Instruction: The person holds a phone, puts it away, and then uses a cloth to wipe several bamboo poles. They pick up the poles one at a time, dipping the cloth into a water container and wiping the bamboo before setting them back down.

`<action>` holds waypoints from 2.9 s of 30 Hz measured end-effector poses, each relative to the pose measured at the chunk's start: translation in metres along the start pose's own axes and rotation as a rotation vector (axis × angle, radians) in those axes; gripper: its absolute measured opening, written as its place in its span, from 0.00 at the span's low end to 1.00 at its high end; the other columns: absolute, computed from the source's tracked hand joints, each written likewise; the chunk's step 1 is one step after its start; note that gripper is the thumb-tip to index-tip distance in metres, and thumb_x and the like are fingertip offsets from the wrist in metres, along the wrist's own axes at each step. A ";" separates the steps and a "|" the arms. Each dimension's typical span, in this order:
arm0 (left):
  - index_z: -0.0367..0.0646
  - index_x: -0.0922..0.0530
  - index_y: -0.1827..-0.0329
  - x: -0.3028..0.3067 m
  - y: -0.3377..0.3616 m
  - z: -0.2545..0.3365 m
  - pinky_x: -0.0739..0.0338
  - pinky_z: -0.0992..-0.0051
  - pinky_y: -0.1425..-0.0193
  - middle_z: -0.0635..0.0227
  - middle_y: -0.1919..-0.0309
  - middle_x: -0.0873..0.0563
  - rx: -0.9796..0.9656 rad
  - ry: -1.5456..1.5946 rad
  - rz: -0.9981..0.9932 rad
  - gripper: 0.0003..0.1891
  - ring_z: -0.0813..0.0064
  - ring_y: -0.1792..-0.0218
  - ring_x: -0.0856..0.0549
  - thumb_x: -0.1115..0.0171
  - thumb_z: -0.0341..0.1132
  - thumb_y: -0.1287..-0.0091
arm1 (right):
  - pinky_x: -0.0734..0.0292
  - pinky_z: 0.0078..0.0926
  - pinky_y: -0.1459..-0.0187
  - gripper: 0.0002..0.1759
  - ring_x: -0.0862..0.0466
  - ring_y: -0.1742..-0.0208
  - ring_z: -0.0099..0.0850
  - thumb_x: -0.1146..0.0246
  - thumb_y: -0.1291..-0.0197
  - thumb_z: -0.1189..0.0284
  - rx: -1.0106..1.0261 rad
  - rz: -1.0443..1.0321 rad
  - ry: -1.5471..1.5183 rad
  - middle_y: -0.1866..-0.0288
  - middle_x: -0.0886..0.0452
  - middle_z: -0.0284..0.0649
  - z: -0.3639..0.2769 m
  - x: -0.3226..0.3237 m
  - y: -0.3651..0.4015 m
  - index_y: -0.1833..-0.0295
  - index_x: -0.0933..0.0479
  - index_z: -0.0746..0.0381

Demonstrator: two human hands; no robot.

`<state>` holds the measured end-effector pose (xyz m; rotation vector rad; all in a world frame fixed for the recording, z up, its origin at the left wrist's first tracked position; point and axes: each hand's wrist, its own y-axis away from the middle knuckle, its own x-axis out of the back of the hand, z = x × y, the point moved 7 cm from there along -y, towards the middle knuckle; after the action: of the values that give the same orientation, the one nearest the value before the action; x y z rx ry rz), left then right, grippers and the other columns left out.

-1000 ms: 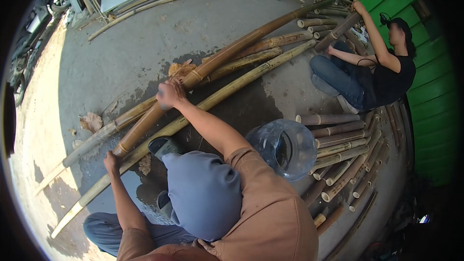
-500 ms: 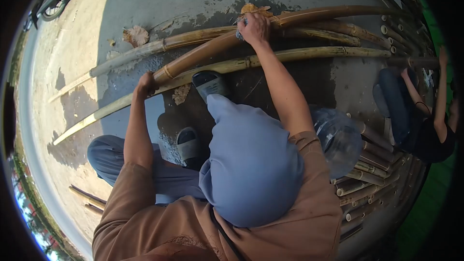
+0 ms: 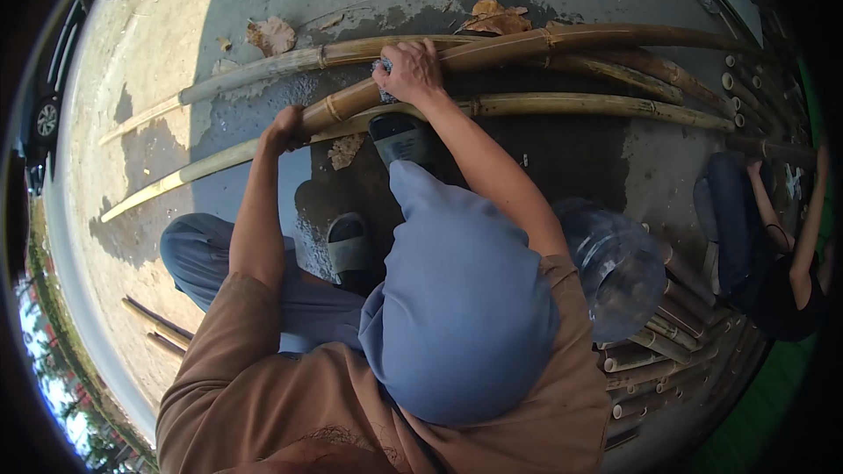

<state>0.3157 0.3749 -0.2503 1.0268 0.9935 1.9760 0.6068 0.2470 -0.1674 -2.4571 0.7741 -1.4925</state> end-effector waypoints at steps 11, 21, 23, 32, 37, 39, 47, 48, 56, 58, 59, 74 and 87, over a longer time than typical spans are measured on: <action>0.50 0.22 0.58 -0.028 0.022 -0.017 0.47 0.77 0.84 0.71 0.76 0.23 -0.243 0.573 -0.220 0.25 0.81 0.86 0.34 0.34 0.64 0.35 | 0.54 0.62 0.16 0.22 0.17 0.34 0.47 0.38 0.35 0.53 -0.453 -0.111 0.336 0.44 0.11 0.46 0.164 0.069 -0.010 0.45 0.15 0.55; 0.53 0.22 0.49 -0.032 0.024 -0.016 0.37 0.79 0.79 0.76 0.71 0.23 -0.309 0.742 -0.144 0.27 0.81 0.78 0.27 0.29 0.65 0.35 | 0.36 0.64 0.25 0.12 0.16 0.43 0.45 0.32 0.40 0.60 -0.130 0.095 0.140 0.54 0.13 0.41 0.069 0.052 0.005 0.56 0.16 0.54; 0.51 0.21 0.46 -0.038 0.015 -0.020 0.33 0.78 0.77 0.75 0.69 0.21 -0.308 0.750 -0.160 0.29 0.80 0.77 0.26 0.30 0.65 0.35 | 0.33 0.61 0.31 0.13 0.16 0.43 0.45 0.32 0.38 0.58 -0.288 0.147 0.352 0.51 0.12 0.41 0.164 0.105 0.002 0.55 0.16 0.53; 0.51 0.21 0.44 -0.049 -0.021 -0.016 0.22 0.63 0.51 0.68 0.50 0.17 -0.444 1.115 -0.028 0.21 0.68 0.48 0.19 0.28 0.50 0.33 | 0.27 0.52 0.41 0.10 0.15 0.50 0.48 0.34 0.39 0.62 0.022 0.149 0.130 0.63 0.15 0.44 0.048 0.040 0.000 0.59 0.18 0.57; 0.55 0.27 0.42 -0.039 -0.005 -0.014 0.22 0.62 0.58 0.71 0.48 0.18 -0.510 1.051 0.196 0.20 0.69 0.50 0.18 0.27 0.45 0.31 | 0.36 0.66 0.24 0.12 0.18 0.42 0.47 0.34 0.38 0.62 0.162 0.003 -0.068 0.57 0.15 0.43 -0.068 -0.017 0.012 0.56 0.19 0.58; 0.58 0.30 0.45 -0.034 0.001 -0.006 0.21 0.66 0.66 0.75 0.54 0.20 -0.452 1.044 0.173 0.25 0.73 0.55 0.18 0.22 0.43 0.36 | 0.37 0.68 0.25 0.12 0.17 0.42 0.46 0.34 0.38 0.61 0.113 0.059 0.006 0.56 0.14 0.42 -0.029 0.010 0.006 0.55 0.18 0.57; 0.45 0.25 0.43 -0.034 0.001 0.007 0.28 0.78 0.82 0.59 0.56 0.18 -0.278 0.989 -0.027 0.20 0.66 0.70 0.15 0.33 0.48 0.27 | 0.40 0.66 0.24 0.17 0.20 0.32 0.46 0.36 0.34 0.53 -0.456 0.106 0.557 0.41 0.12 0.37 0.234 0.139 -0.006 0.45 0.15 0.48; 0.46 0.25 0.43 -0.034 -0.001 0.004 0.26 0.77 0.79 0.60 0.55 0.18 -0.300 0.971 -0.082 0.19 0.66 0.68 0.15 0.33 0.48 0.27 | 0.41 0.66 0.23 0.18 0.20 0.32 0.46 0.36 0.34 0.53 -0.423 0.103 0.571 0.41 0.12 0.37 0.222 0.126 -0.007 0.45 0.15 0.49; 0.53 0.29 0.35 -0.044 0.013 -0.007 0.20 0.71 0.59 0.64 0.44 0.20 -0.571 1.140 -0.030 0.23 0.67 0.49 0.18 0.27 0.38 0.28 | 0.39 0.68 0.24 0.12 0.16 0.43 0.47 0.33 0.38 0.63 0.090 -0.004 -0.034 0.54 0.14 0.42 -0.068 -0.021 0.009 0.54 0.19 0.57; 0.52 0.29 0.35 -0.045 0.016 -0.007 0.20 0.72 0.60 0.65 0.44 0.21 -0.534 1.093 -0.010 0.24 0.68 0.49 0.18 0.26 0.40 0.28 | 0.41 0.70 0.23 0.12 0.16 0.42 0.46 0.33 0.38 0.61 0.076 0.013 -0.010 0.55 0.14 0.41 -0.050 -0.009 0.009 0.55 0.18 0.56; 0.52 0.29 0.35 -0.042 0.017 -0.007 0.20 0.72 0.61 0.65 0.44 0.21 -0.523 1.078 0.009 0.25 0.68 0.50 0.18 0.26 0.42 0.29 | 0.42 0.71 0.22 0.12 0.16 0.42 0.46 0.33 0.38 0.60 0.082 0.020 -0.001 0.56 0.15 0.41 -0.034 0.001 0.006 0.55 0.18 0.56; 0.49 0.22 0.44 -0.047 -0.009 0.000 0.22 0.75 0.70 0.65 0.63 0.17 -0.330 0.891 -0.008 0.23 0.73 0.67 0.16 0.36 0.58 0.26 | 0.43 0.73 0.22 0.10 0.15 0.44 0.46 0.36 0.34 0.62 0.123 0.032 0.010 0.57 0.14 0.42 -0.043 -0.027 0.005 0.58 0.19 0.57; 0.50 0.23 0.36 -0.050 0.004 0.000 0.19 0.59 0.41 0.69 0.44 0.17 -0.687 1.147 -0.011 0.19 0.70 0.40 0.20 0.34 0.45 0.25 | 0.42 0.71 0.22 0.14 0.16 0.38 0.48 0.38 0.30 0.55 -0.392 0.086 0.607 0.46 0.11 0.40 0.234 0.134 0.010 0.49 0.15 0.51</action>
<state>0.3372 0.3317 -0.2640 -0.5769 0.6803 2.5969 0.8547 0.1415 -0.1813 -2.1556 1.3691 -2.2695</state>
